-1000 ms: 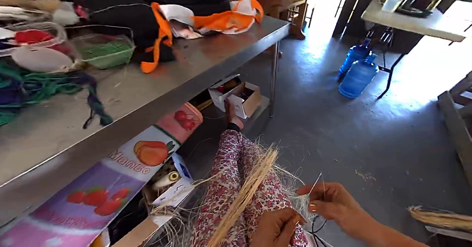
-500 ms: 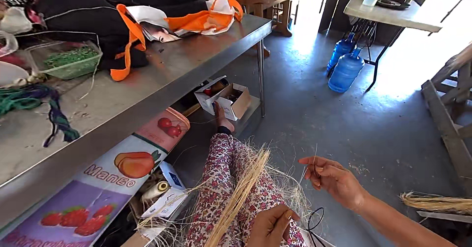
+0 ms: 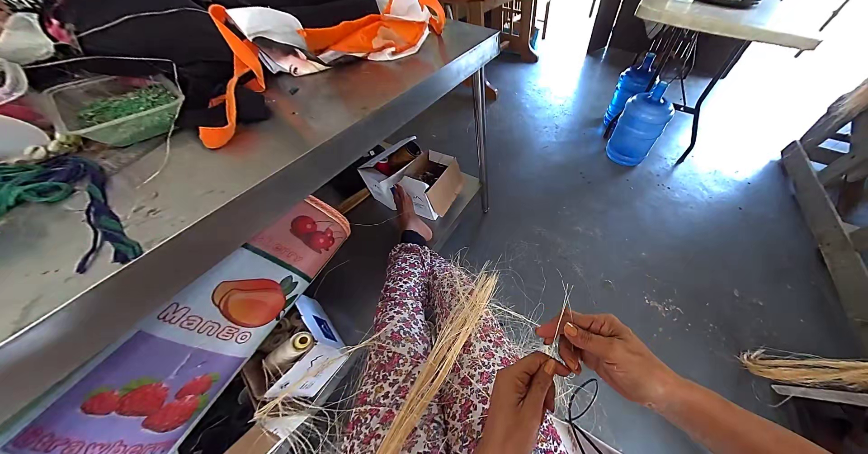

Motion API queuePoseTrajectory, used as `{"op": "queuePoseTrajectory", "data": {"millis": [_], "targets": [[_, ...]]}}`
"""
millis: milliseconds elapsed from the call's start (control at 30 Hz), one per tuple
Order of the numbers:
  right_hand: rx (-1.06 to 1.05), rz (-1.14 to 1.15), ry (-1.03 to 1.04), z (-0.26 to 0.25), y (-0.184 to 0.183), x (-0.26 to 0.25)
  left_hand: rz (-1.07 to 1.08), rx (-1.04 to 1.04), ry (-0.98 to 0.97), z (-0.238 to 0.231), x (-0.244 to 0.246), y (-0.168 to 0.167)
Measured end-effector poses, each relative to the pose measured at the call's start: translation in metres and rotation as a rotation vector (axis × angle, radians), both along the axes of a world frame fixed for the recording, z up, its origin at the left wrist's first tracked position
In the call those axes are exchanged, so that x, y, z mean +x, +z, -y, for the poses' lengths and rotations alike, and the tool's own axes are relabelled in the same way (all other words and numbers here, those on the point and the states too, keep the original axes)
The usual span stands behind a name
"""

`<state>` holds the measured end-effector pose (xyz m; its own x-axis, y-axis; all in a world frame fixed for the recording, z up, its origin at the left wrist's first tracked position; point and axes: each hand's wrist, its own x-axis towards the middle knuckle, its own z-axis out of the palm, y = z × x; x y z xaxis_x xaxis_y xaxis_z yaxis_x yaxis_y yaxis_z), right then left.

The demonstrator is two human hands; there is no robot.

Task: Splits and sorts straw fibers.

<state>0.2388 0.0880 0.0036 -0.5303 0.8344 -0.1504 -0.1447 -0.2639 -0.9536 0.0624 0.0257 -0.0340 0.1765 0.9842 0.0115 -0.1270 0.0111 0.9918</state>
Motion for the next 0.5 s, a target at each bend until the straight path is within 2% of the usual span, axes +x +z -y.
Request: {"op": "queuePoseTrajectory", "data": {"millis": [167,400,500], "targets": [[0.051,0.128,-0.056,0.0011,0.0024,-0.0027,0.023,-0.057,-0.022,0.0005,0.0011,0.0022],[0.026,0.06,-0.032,0.0042,-0.0024,-0.0045,0.053,-0.106,-0.041,0.0009,0.0059,0.0007],[0.087,0.056,-0.04,0.0046,-0.0047,-0.0045,-0.083,-0.051,-0.074,0.0026,0.0023,0.0035]]}}
